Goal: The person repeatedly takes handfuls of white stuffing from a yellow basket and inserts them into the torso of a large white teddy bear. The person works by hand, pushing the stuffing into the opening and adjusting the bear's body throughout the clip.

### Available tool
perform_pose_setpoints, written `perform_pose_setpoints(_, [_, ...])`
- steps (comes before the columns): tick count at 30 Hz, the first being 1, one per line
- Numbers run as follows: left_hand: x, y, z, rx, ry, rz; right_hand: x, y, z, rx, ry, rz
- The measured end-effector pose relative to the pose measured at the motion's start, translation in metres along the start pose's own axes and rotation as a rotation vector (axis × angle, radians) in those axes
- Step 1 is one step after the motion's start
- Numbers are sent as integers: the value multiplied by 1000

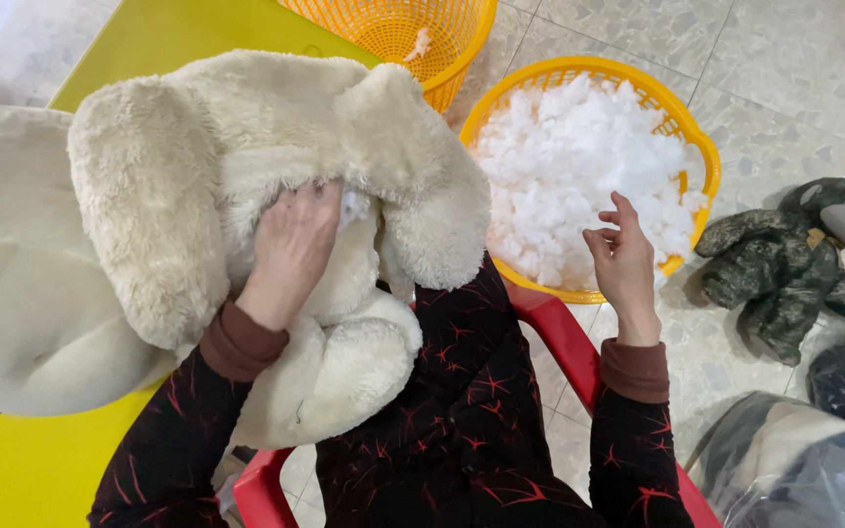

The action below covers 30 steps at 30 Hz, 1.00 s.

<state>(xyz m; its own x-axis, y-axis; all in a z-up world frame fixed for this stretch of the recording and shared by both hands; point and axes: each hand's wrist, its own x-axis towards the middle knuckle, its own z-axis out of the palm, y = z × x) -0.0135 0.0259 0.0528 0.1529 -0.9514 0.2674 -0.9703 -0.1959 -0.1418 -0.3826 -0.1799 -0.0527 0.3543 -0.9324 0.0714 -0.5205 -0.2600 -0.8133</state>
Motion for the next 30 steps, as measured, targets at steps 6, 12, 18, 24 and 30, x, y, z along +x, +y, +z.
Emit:
perform_pose_setpoints(6, [-13, 7, -66, -344, 218, -154, -1, -7, 1, -2, -28, 5])
perform_pose_setpoints(12, [-29, 12, -75, -653, 377, -382, -2, -6, -1, -6, -29, 3])
perform_pose_setpoints(18, [-39, 13, -77, -626, 578, -420, -1, -6, -3, 15, -22, 12])
perform_pose_setpoints(24, [-42, 8, -82, -721, 623, -503, -14, -53, 18, 131, -5, -157])
perform_pose_setpoints(30, [-39, 12, -80, -717, 669, -468, -37, -159, 103, 273, -421, -667])
